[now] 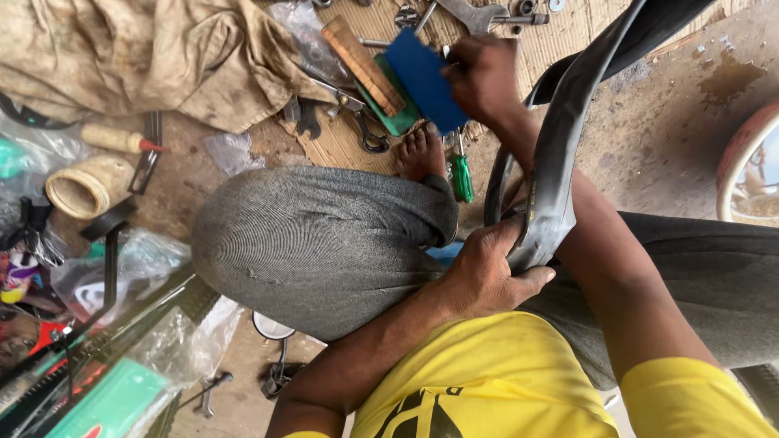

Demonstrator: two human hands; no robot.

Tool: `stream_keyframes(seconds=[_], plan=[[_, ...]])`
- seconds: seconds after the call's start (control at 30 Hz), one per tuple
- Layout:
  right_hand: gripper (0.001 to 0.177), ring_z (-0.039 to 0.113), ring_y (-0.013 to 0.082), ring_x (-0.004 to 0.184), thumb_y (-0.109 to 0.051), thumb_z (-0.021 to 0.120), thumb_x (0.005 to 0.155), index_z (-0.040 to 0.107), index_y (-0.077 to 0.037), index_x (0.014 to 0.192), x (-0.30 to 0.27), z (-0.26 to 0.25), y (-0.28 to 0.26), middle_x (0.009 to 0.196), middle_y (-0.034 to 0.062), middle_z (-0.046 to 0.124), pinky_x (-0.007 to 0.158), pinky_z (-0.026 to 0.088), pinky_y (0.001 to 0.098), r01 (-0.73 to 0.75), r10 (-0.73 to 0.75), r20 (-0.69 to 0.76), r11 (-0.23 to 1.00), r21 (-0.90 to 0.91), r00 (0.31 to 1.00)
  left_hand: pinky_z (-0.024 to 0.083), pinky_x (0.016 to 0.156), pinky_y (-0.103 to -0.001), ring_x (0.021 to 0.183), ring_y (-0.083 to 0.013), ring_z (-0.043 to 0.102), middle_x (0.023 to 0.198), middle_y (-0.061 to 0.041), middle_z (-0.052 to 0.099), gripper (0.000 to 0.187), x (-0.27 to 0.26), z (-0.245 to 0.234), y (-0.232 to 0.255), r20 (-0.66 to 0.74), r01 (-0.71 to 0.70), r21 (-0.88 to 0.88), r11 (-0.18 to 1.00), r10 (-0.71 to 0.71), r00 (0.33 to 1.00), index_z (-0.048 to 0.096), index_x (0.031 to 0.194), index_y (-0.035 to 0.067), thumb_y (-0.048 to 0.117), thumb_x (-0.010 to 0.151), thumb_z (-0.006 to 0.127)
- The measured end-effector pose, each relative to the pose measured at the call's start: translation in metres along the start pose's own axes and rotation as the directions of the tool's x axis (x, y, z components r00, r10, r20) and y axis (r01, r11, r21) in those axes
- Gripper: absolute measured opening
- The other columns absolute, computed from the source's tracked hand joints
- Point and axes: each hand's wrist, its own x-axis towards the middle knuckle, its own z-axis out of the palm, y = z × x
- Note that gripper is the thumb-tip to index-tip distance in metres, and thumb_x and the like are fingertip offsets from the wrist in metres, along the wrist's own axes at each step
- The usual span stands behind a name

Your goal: The person applies glue to a bicycle inner tube, then cuts a blue patch with scissors and applies it to the tube. The person works while sitting on the ground in a cluttered workshop.

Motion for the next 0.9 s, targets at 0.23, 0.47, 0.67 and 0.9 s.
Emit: stream_keyframes(seconds=[0.23,0.47,0.67,0.9], plan=[[0.012,0.066,0.0210,0.083,-0.012,0.070,0.101,0.067,-0.001,0.102,0.002,-0.020,0.019,0.089,0.0120,0.068,0.077,0.058,0.0375,0.083,0.241,-0.477,0.823,0.562,0.846,0.059,0.099,-0.042,0.110,-0.0349,0.073,0.117,-0.020,0.071,0.051,-0.006,0.001,0.002,-0.047,-0.116,-0.032,0.993,0.114,0.992,0.058,0.131,0.001,0.013,0.086,0.078],[0.019,0.065,0.0199,0.090,-0.018,0.065,0.106,0.065,-0.006,0.120,0.008,0.003,-0.053,0.097,0.0070,0.067,0.085,0.061,0.0372,0.068,0.179,-0.161,0.439,0.896,0.971,0.058,0.100,-0.042,0.111,-0.0326,0.072,0.118,-0.018,0.070,0.054,-0.014,0.001,0.001,-0.104,-0.153,-0.040,0.987,0.148,0.983,0.055,0.137,0.003,0.012,0.088,0.077],[0.022,0.068,0.0279,0.089,-0.013,0.069,0.099,0.070,-0.009,0.120,0.024,0.036,-0.026,0.098,0.0100,0.069,0.081,0.058,0.0438,-0.012,0.108,-0.261,0.938,0.346,0.959,0.060,0.094,-0.041,0.104,-0.0316,0.074,0.111,-0.016,0.072,0.050,-0.014,0.003,-0.003,-0.118,-0.112,-0.004,0.994,0.111,0.987,0.060,0.131,0.004,0.015,0.087,0.079],[0.018,0.067,0.0409,0.092,-0.008,0.066,0.095,0.073,-0.003,0.111,0.068,0.072,0.010,0.100,0.0218,0.070,0.079,0.055,0.0508,0.125,-0.141,-0.360,0.990,-0.065,0.922,0.060,0.091,-0.040,0.099,-0.0316,0.075,0.108,-0.018,0.073,0.054,-0.012,0.005,-0.019,-0.135,-0.009,-0.032,0.999,0.004,0.991,0.061,0.131,0.003,0.018,0.083,0.080]])
